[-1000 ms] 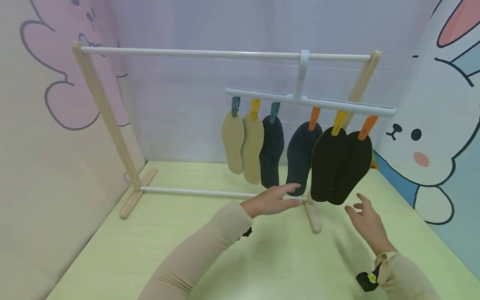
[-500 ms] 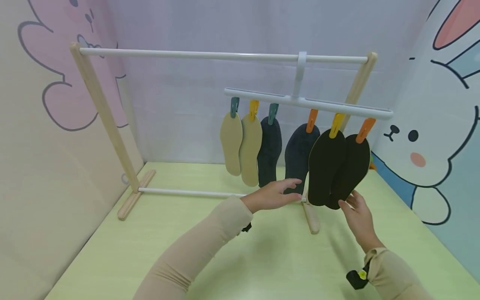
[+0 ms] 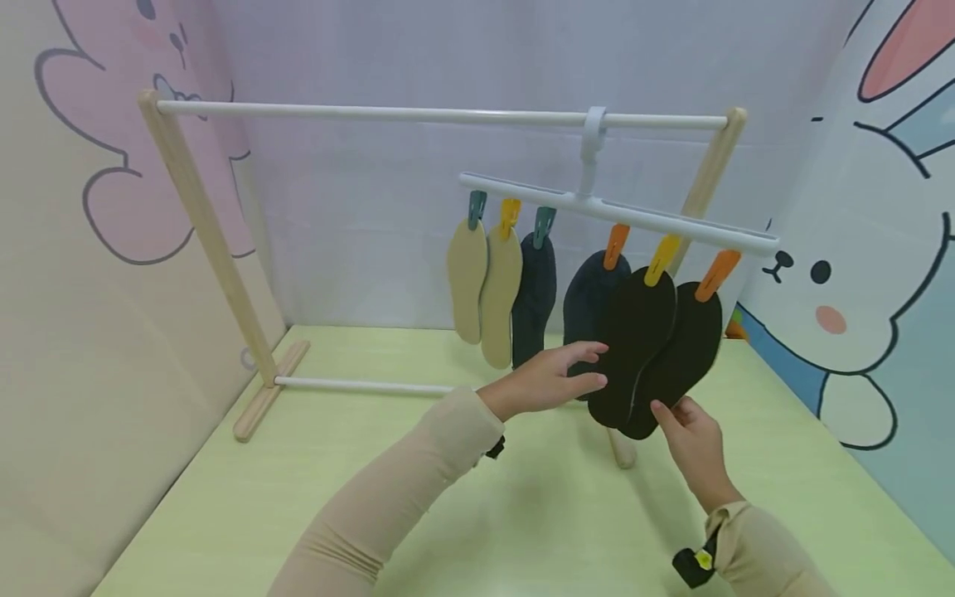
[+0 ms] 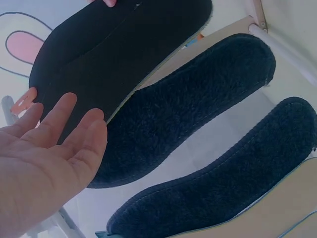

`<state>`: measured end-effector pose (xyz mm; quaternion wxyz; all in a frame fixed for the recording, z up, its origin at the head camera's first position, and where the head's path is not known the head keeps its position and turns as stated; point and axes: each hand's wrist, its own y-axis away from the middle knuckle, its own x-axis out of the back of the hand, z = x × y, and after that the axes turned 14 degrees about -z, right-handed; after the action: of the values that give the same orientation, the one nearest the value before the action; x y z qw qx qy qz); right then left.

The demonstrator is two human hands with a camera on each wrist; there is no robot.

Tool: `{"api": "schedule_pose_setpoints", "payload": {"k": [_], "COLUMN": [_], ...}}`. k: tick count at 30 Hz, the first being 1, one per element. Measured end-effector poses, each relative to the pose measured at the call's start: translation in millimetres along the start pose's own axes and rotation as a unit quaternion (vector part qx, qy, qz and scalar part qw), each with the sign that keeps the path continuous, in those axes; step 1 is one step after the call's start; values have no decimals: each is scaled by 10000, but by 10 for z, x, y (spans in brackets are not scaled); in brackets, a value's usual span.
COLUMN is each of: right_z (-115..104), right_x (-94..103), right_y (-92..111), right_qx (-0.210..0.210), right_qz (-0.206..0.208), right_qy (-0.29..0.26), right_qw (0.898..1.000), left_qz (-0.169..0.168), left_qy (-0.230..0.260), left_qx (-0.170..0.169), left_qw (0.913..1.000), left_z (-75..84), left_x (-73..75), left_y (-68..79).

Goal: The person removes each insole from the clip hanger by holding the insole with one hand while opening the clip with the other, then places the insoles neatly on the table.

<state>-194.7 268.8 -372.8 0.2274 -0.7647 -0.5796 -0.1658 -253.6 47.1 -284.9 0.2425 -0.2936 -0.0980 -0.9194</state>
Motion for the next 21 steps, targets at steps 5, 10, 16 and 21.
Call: {"api": "schedule_pose_setpoints", "payload": {"k": [5, 10, 16, 21], "right_z": [-5, 9, -16, -43], "right_x": [-55, -104, -174, -232], "right_y": [137, 271, 376, 403], "right_qx": [354, 908, 1565, 2071], "right_qz": [-141, -63, -66, -30], "right_qy": [173, 486, 520, 454], "right_qw": [9991, 9947, 9863, 9773], "left_qz": [11, 53, 140, 100], "left_qy": [-74, -139, -314, -588], "left_qx": [-65, -145, -322, -681], "left_qw": [10000, 9998, 9989, 9959], "left_z": [49, 94, 148, 252], "left_x": [3, -5, 1, 57], "left_y": [-7, -5, -10, 1]}}
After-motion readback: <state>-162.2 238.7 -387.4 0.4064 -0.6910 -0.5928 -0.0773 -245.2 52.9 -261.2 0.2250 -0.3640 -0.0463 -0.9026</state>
